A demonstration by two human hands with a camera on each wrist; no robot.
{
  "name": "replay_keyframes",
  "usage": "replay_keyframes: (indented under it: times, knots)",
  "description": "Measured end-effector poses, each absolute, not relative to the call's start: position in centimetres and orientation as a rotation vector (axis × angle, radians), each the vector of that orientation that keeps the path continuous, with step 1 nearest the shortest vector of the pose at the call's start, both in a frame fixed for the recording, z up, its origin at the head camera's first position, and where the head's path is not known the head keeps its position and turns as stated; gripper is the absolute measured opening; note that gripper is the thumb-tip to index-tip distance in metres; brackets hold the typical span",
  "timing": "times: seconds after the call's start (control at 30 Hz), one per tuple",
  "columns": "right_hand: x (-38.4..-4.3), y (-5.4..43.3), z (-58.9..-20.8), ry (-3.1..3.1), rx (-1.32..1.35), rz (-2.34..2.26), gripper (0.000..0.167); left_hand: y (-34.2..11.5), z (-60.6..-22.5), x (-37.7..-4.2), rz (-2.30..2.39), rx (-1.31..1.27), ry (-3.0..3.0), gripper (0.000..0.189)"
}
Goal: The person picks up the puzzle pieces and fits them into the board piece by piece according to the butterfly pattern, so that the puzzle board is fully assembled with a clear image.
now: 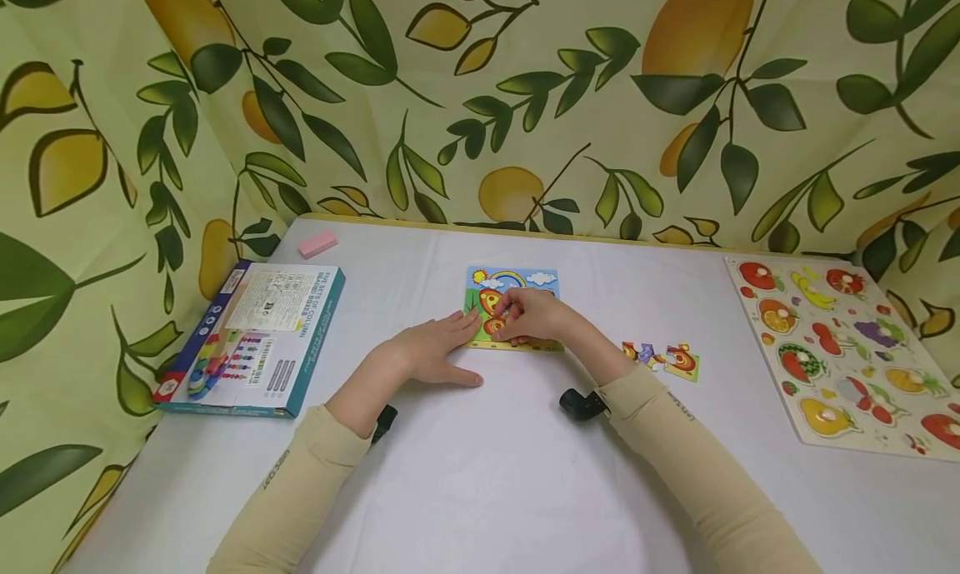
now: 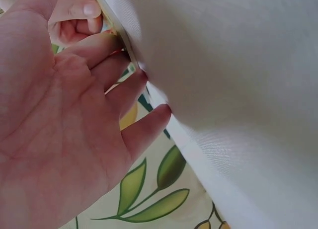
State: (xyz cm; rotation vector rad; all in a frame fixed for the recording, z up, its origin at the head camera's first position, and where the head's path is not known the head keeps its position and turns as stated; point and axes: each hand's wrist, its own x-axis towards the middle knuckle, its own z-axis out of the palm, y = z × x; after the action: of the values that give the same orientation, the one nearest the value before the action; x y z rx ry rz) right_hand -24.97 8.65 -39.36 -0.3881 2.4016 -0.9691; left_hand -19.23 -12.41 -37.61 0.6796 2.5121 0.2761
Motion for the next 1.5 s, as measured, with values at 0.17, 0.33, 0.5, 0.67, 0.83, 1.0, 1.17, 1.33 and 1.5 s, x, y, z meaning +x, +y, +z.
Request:
replay_keyframes:
  times: [0.17,0.33,0.5,0.67,0.83,1.0,1.17,1.33,1.5]
  knots:
    - [-24.5,8.5,-39.5,2.420,-0.395,-1.020,0.033,-12.5,-37.6,-19.1,0.292,0.680,2.516,0.092]
    - [-23.7,8.8,-40.0,2.499,-0.468,-1.063,0.029,-12.5,-37.5,-19.1,0.302,0.665,2.525,0.091]
    - [-22.7,10.1,-39.7,2.560,-0.446,-1.173,0.024,-12.4,-37.6,-19.1,0.324,0.673,2.528,0.089]
    - [-21.8,14.4,-37.7,2.660,-0.346,-1.236,0.027,-12.0,-37.6,-19.1,0.323,0.673,2.538,0.087]
    - [-20.6,20.4,-36.4,2.774,-0.301,-1.024,0.031,-11.9,-37.5,-19.1,0.308,0.655,2.560,0.087]
    - [-18.9,24.8,-36.5,2.775,-0.307,-0.835,0.035,-11.9,-37.4,-19.0,0.317,0.678,2.569,0.086]
    - [-18.1,26.7,-37.5,2.756,-0.306,-0.791,0.042,-12.2,-37.1,-18.8,0.326,0.686,2.573,0.085]
    - [-17.9,27.1,-38.2,2.770,-0.328,-0.798,0.044,-12.1,-37.3,-18.9,0.332,0.694,2.570,0.085]
    - [-18.0,27.2,-38.5,2.749,-0.344,-0.839,0.040,-12.1,-37.5,-19.0,0.329,0.708,2.573,0.084]
